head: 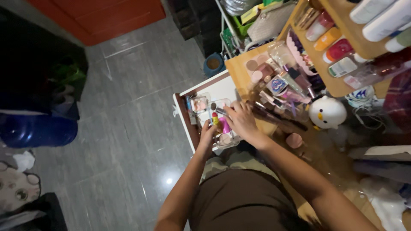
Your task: The person empties a bedroom drawer and reorganizes its contents. They remove various cosmetic items including compacts, tubes, and brushes, place them on the desk, then return them into the drawer in a more organized arrangement.
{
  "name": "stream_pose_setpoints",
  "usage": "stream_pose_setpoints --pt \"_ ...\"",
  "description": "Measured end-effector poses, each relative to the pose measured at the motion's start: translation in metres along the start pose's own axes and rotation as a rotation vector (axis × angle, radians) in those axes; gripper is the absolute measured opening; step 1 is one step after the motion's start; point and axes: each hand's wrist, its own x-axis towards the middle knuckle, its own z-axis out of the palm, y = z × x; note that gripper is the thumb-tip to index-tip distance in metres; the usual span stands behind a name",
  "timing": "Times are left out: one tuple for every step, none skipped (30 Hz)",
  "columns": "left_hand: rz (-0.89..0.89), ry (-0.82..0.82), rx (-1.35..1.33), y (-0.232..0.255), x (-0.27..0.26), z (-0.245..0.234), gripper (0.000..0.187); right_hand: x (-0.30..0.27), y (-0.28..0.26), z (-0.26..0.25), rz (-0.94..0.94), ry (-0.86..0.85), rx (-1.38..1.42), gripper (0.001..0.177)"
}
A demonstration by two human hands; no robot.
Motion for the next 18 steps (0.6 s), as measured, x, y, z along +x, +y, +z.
stream_pose_setpoints --pt "0.012 0.002 -0.001 -0.004 -0.003 -0.001 0.046 0.005 -0.001 0.006 0.007 -0.012 -0.044 0.029" --pt "0.028 0.003 -0.002 -0.006 -0.003 -0.002 0.045 0.009 0.0 0.012 0.01 -0.021 -0.09 0.025" --pt "0.045 0.003 -0.003 -0.007 -0.003 -0.003 0.044 0.009 0.002 0.018 0.046 -0.058 -0.069 0.024" --pt "0.008 0.038 0.033 -0.007 -0.005 -0.008 0.045 0.01 0.005 0.025 0.079 -0.095 -0.045 0.024" --pt "-0.028 0.072 0.068 -0.008 -0.008 -0.013 0.047 0.011 0.008 0.034 0.113 -0.131 -0.022 0.023" --pt "-0.073 0.097 0.107 -0.01 -0.01 -0.015 0.049 0.008 0.014 0.044 0.15 -0.127 0.066 0.022" --pt "-0.058 0.085 0.068 -0.012 -0.011 -0.018 0.048 0.006 0.022 0.055 0.188 -0.123 0.154 0.022" --pt "-0.043 0.077 0.027 -0.013 -0.012 -0.022 0.048 0.003 0.028 0.066 0.224 -0.122 0.244 0.021" --pt "-0.028 0.068 -0.014 -0.014 -0.014 -0.027 0.048 -0.004 0.035 0.075 0.396 -0.117 0.588 0.021" --pt "-0.029 0.082 -0.044 -0.013 -0.014 -0.031 0.048 -0.006 0.043 0.083 0.555 -0.113 0.933 0.022" --pt "-0.029 0.096 -0.075 -0.012 -0.014 -0.036 0.048 -0.006 0.05 0.091 0.716 -0.112 1.278 0.023" --pt "-0.039 0.101 -0.104 -0.014 -0.015 -0.037 0.048 -0.011 0.056 0.096 0.786 -0.065 1.427 0.024" --pt "-0.027 0.105 -0.121 -0.014 -0.013 -0.039 0.045 -0.014 0.062 0.099 0.857 -0.015 1.575 0.024" --pt "-0.02 0.107 -0.133 -0.014 -0.012 -0.043 0.042 -0.019 0.066 0.101 0.932 0.045 1.724 0.025" --pt "-0.012 0.108 -0.145 -0.014 -0.011 -0.044 0.039 -0.022 0.069 0.102 0.94 0.055 1.681 0.027" --pt "-0.014 0.111 -0.148 -0.013 -0.011 -0.046 0.038 -0.024 0.069 0.101 0.944 0.067 1.64 0.03" --pt "-0.016 0.114 -0.151 -0.012 -0.011 -0.047 0.036 -0.024 0.068 0.1 0.947 0.078 1.598 0.032" --pt "-0.019 0.115 -0.151 -0.011 -0.01 -0.048 0.035 -0.023 0.066 0.098 0.932 0.084 1.564 0.03"
